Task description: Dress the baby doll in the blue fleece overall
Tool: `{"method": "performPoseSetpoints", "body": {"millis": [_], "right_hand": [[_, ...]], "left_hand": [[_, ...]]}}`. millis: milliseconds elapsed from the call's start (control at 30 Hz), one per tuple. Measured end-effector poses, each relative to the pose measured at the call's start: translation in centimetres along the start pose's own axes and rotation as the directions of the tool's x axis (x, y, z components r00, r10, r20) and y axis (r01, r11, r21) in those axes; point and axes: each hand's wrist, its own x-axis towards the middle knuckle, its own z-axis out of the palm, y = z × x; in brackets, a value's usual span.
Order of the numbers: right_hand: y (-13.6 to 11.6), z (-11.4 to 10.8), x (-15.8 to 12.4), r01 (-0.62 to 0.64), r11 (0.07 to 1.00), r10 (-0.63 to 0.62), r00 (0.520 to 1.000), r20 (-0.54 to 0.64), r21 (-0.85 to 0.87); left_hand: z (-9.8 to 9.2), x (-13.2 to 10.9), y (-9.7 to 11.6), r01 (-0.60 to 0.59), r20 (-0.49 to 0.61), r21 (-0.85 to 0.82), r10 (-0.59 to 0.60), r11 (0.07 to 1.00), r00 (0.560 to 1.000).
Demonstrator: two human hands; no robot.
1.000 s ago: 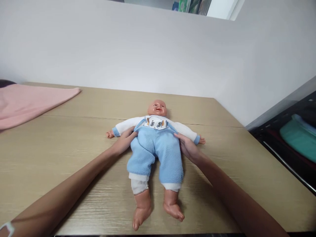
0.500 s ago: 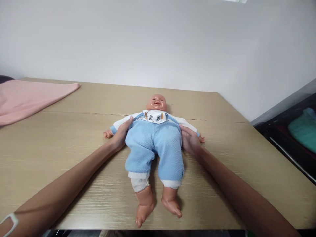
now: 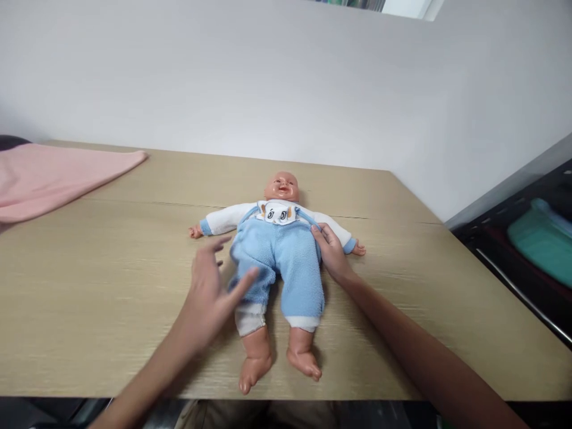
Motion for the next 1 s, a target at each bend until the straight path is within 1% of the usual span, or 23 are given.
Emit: {"method": "performPoseSetpoints", "body": {"millis": [33,67,133,200,233,333,400,467,533,600,633,667,700,767,800,867,900,1000], "right_hand": [[0.0,0.0,0.0,-0.001,1.000,0.001,1.000,0.003,-0.006],[0.0,0.1,0.0,-0.002,1.000,0.002,1.000,0.006,-0.010],[0.0,0.1,0.0,-0.006,1.000,0.007,1.000,0.013,-0.020],[0.0,0.0,0.1,-0.009,0.999,0.009,1.000,0.019,-0.034],[-0.1,0.0,0.1,-0.009,0.999,0.010,1.000,0.021,-0.042],[0.0,-0.1,0.1,-0.001,0.998,0.003,1.000,0.030,-0.056],[0.1,-0.1,0.2,0.012,0.998,-0.010,0.999,0.036,-0.056],[0.3,-0.1,0.2,0.025,0.998,-0.023,0.999,0.041,-0.056],[0.5,-0.1,0.4,0.036,0.998,-0.034,0.998,0.045,-0.056],[0.7,-0.1,0.5,0.045,0.997,-0.042,0.998,0.049,-0.058],[0.8,-0.2,0.5,0.049,0.997,-0.046,0.998,0.050,-0.060],[0.8,-0.2,0.6,0.054,0.997,-0.050,0.997,0.051,-0.062],[0.9,-0.2,0.6,0.058,0.996,-0.055,0.997,0.052,-0.064],[1.0,-0.3,0.7,0.070,0.995,-0.066,0.996,0.056,-0.066],[1.1,-0.3,0.7,0.076,0.995,-0.072,0.996,0.059,-0.066],[1.2,-0.4,0.8,0.090,0.994,-0.085,0.994,0.065,-0.066],[1.3,-0.4,0.8,0.097,0.993,-0.093,0.993,0.068,-0.066],[1.5,-0.5,0.8,0.120,0.990,-0.115,0.991,0.073,-0.069]], "left_hand": [[0.0,-2.3,0.3,0.014,-0.005,0.033,-0.014,0.999,1.000],[0.1,-4.5,0.5,0.047,-0.007,0.029,-0.047,0.998,0.999],[0.4,-7.8,0.6,0.109,0.057,-0.010,-0.108,0.994,0.992],[0.8,-9.7,0.4,0.126,0.097,-0.020,-0.123,0.992,0.988],[0.9,-10.2,0.2,0.129,0.095,-0.020,-0.127,0.991,0.987],[0.8,-10.7,-0.3,0.142,0.047,0.006,-0.142,0.990,0.989],[0.4,-10.7,-0.6,0.126,0.036,0.052,-0.128,0.991,0.991],[0.0,-10.7,-0.7,0.060,0.033,0.119,-0.064,0.991,0.997],[-0.3,-10.7,-0.2,-0.024,-0.018,0.212,0.028,0.977,0.999],[-0.2,-10.9,0.9,-0.109,-0.068,0.296,0.135,0.949,0.989],[0.0,-10.9,1.7,-0.157,-0.066,0.319,0.187,0.935,0.980],[0.4,-11.0,2.6,-0.213,-0.032,0.327,0.236,0.921,0.971],[0.8,-11.0,3.5,-0.275,0.030,0.320,0.281,0.907,0.959],[1.9,-10.8,5.1,-0.384,0.174,0.281,0.347,0.879,0.921],[2.4,-10.6,5.8,-0.420,0.235,0.261,0.364,0.869,0.901],[3.4,-10.1,6.6,-0.452,0.320,0.233,0.371,0.861,0.872],[3.7,-9.9,6.8,-0.452,0.343,0.225,0.365,0.863,0.866],[4.3,-9.5,6.8,-0.445,0.371,0.209,0.350,0.871,0.860]]}}
